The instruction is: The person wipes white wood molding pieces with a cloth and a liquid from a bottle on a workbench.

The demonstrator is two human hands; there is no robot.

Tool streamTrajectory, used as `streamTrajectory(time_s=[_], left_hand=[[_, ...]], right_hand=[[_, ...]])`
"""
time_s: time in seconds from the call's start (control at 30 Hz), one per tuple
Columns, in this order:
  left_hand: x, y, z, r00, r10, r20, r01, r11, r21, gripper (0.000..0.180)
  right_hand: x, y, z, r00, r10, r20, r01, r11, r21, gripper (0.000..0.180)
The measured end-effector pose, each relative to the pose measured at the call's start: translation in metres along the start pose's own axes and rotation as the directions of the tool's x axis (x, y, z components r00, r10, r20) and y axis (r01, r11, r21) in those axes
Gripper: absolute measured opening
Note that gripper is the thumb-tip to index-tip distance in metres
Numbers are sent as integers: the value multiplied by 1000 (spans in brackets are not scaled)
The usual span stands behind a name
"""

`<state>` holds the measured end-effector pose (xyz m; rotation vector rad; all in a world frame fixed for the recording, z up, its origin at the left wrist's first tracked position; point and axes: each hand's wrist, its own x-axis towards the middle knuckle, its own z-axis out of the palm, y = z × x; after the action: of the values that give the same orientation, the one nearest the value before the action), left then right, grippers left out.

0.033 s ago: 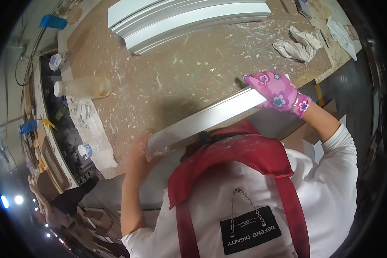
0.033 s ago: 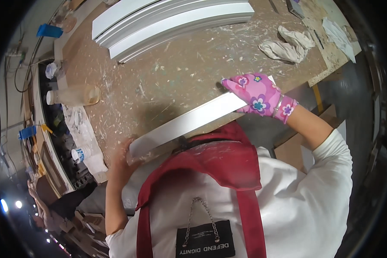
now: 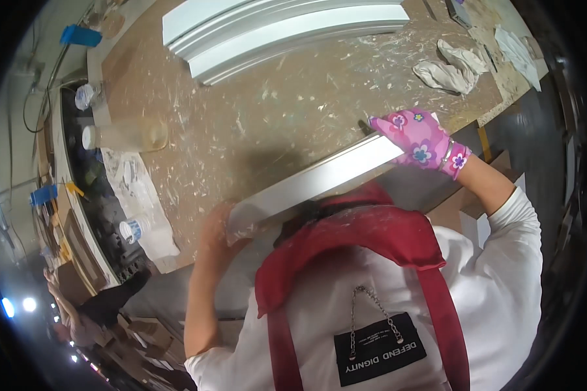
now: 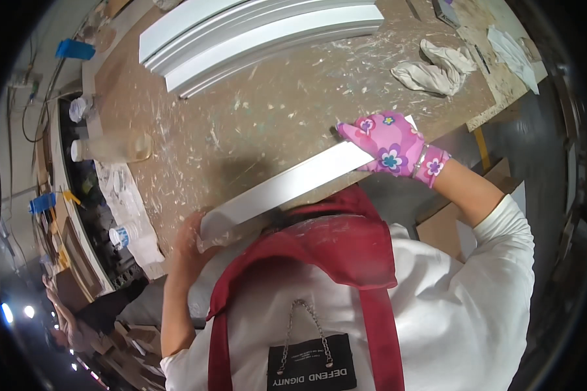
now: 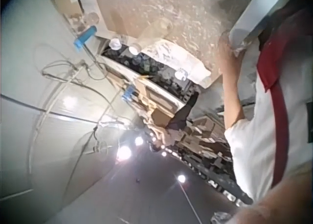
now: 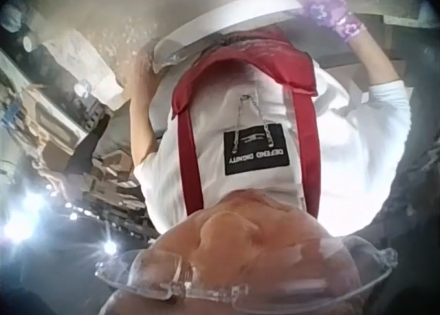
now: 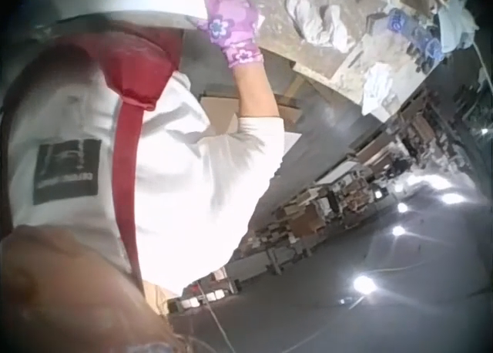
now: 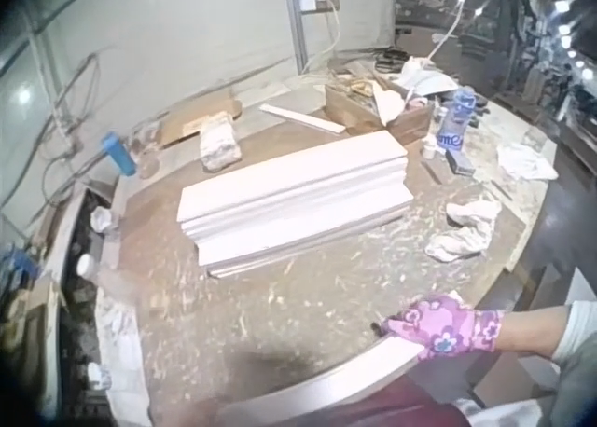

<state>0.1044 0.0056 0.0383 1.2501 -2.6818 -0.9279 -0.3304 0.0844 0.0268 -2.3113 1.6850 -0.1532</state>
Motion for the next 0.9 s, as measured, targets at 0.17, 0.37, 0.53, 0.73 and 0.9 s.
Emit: streamTrajectory(time_s=[0.17, 0.37, 0.53, 0.73, 0.9], left_hand=[[12, 12, -34, 980, -9, 201, 18, 999, -42, 70], [126, 4, -59, 958, -255, -129, 163, 857, -488, 68], [246, -38, -25, 845, -407, -347, 145, 798, -585, 70], [247, -52, -5, 770, -314, -555, 94, 917, -388, 63], [240, -49, -4, 743, -303, -597, 8, 896, -445, 57]], right_hand=[[-2, 4, -3, 994, -14, 112, 15, 1000, -10, 70], [-21, 75, -60, 782, 427, -454, -424, 898, 114, 75], [-71, 203, 18, 622, 623, -475, -748, 652, -123, 71], [-65, 204, 31, 512, 637, -576, -762, 646, 38, 45], [-46, 190, -1, 659, 588, -469, -697, 711, -88, 37]])
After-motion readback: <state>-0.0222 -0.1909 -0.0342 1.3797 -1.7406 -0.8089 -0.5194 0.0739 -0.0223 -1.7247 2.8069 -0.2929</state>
